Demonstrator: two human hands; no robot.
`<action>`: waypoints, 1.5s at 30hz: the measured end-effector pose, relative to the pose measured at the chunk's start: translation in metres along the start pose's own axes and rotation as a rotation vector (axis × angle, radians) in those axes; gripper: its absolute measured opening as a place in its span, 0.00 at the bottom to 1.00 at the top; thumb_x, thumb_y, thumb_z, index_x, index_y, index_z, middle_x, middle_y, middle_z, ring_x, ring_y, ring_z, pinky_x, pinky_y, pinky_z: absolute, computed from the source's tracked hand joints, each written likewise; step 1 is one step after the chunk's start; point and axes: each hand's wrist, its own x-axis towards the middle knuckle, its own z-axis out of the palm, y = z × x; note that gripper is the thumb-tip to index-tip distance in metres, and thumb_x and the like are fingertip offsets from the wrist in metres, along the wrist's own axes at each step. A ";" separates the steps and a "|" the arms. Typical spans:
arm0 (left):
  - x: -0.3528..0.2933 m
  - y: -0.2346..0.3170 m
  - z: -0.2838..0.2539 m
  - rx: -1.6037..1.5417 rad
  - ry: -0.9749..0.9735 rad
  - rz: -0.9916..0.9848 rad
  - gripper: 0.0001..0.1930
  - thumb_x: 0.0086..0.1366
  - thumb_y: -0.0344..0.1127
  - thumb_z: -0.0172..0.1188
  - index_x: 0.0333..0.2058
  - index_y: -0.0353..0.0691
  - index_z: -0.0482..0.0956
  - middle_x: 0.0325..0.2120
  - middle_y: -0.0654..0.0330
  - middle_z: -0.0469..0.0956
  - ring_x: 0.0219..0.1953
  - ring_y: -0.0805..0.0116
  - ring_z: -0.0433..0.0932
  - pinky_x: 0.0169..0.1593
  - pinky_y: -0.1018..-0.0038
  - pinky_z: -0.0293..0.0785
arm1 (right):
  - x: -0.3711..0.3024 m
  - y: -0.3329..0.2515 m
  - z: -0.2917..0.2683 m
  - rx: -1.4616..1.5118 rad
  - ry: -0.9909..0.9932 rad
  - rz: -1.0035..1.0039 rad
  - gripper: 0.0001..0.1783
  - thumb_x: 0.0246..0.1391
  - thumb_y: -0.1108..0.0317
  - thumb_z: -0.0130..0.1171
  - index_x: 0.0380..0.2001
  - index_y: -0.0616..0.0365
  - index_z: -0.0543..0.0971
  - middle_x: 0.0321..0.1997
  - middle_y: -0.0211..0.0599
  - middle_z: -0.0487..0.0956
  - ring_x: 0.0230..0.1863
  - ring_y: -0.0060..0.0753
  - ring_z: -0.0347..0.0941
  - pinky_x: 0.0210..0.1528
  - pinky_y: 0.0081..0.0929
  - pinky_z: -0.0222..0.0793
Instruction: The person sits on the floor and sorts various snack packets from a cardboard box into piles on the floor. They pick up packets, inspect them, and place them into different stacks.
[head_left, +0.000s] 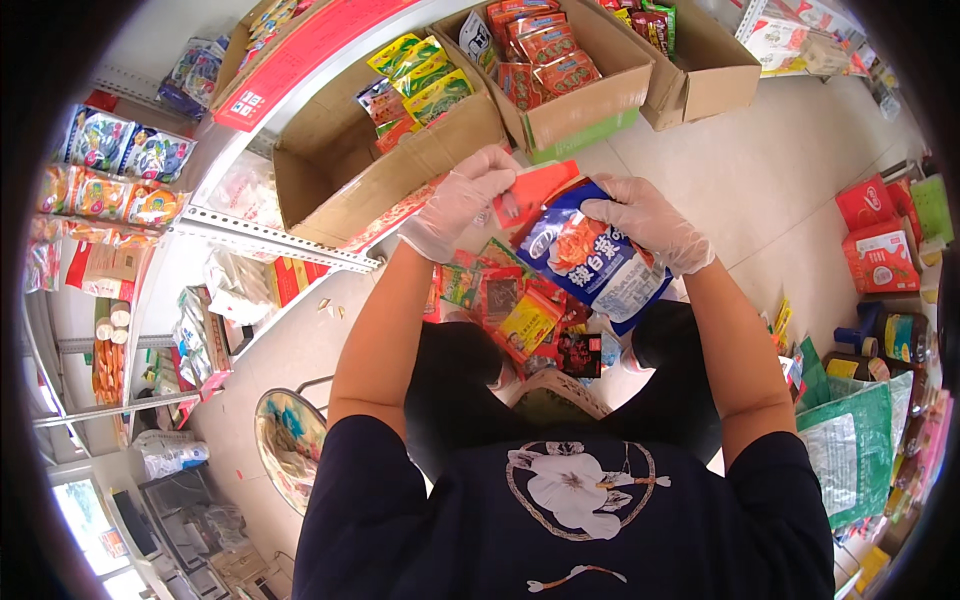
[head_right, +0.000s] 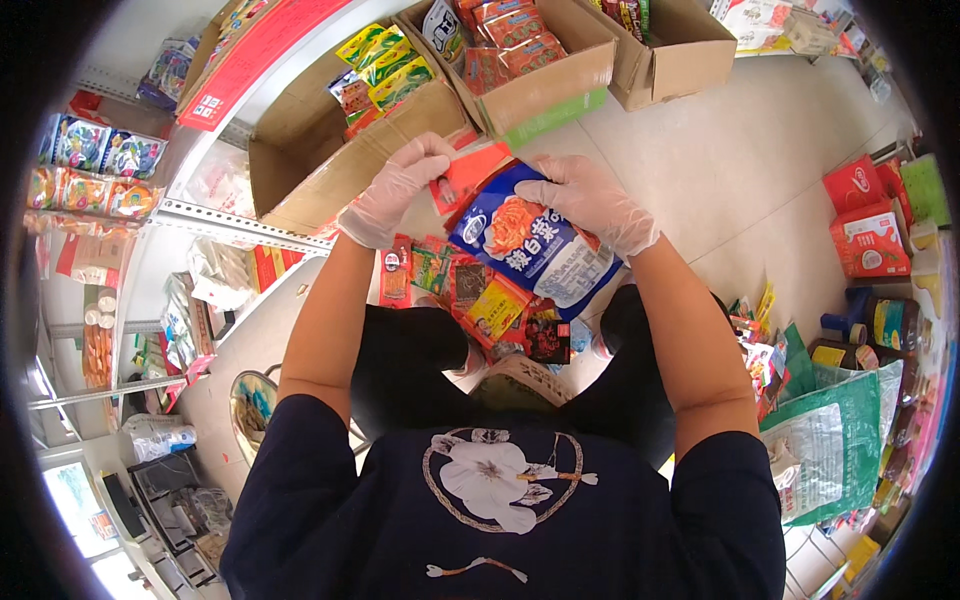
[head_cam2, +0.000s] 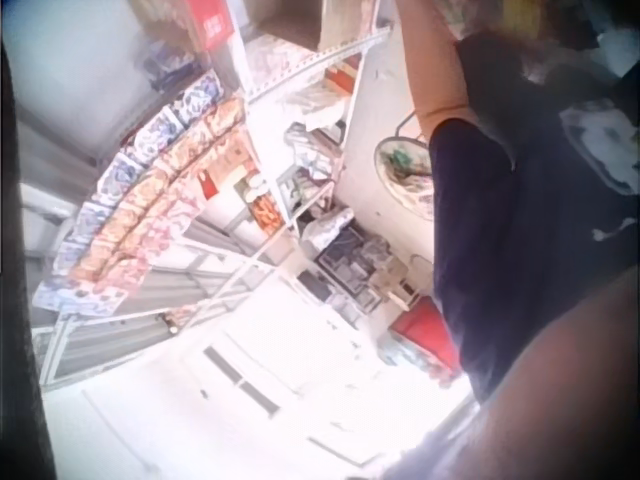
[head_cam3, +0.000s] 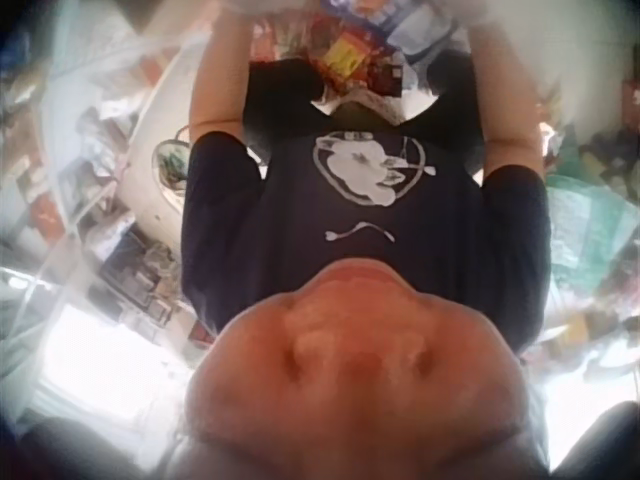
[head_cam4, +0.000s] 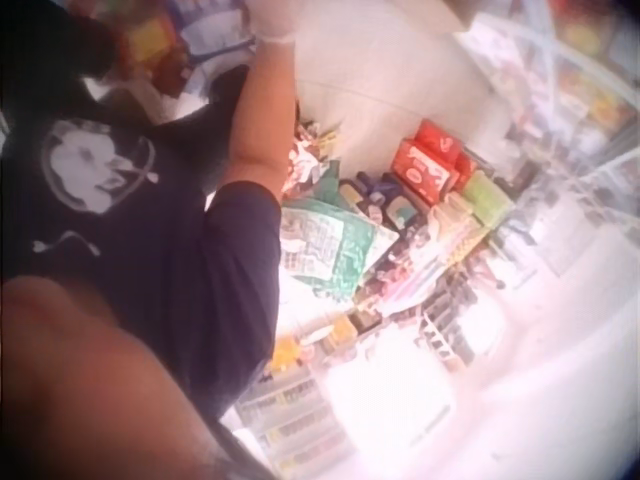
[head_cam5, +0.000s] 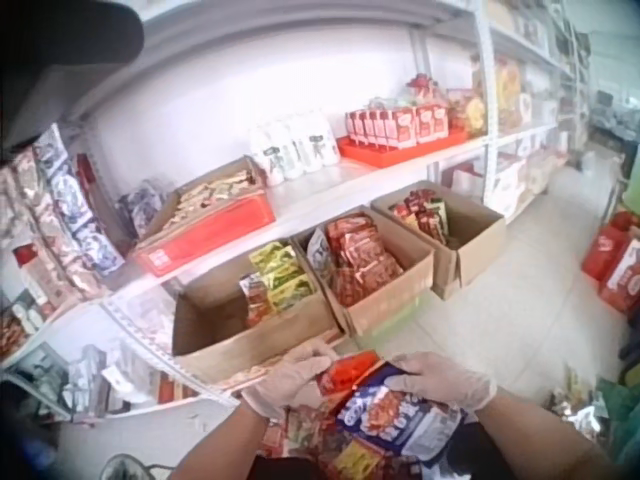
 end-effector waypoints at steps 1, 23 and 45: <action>-0.001 0.001 0.001 0.115 0.042 0.033 0.11 0.64 0.37 0.54 0.42 0.38 0.72 0.37 0.66 0.73 0.42 0.77 0.71 0.49 0.78 0.67 | 0.002 0.000 0.003 -0.002 0.037 -0.033 0.20 0.53 0.65 0.58 0.47 0.66 0.75 0.36 0.36 0.79 0.38 0.23 0.72 0.42 0.21 0.69; 0.015 0.014 0.032 0.550 0.396 0.159 0.14 0.57 0.48 0.60 0.32 0.44 0.82 0.25 0.59 0.79 0.29 0.66 0.76 0.36 0.75 0.71 | 0.015 -0.018 0.032 0.169 0.039 0.017 0.17 0.55 0.70 0.56 0.47 0.66 0.73 0.40 0.32 0.78 0.38 0.18 0.73 0.43 0.19 0.71; 0.019 -0.003 0.032 -0.545 0.316 0.120 0.22 0.68 0.50 0.47 0.51 0.39 0.70 0.45 0.64 0.75 0.46 0.75 0.73 0.50 0.76 0.68 | 0.023 -0.025 0.010 0.396 0.282 -0.162 0.14 0.56 0.67 0.56 0.44 0.62 0.75 0.34 0.31 0.79 0.33 0.17 0.75 0.36 0.18 0.74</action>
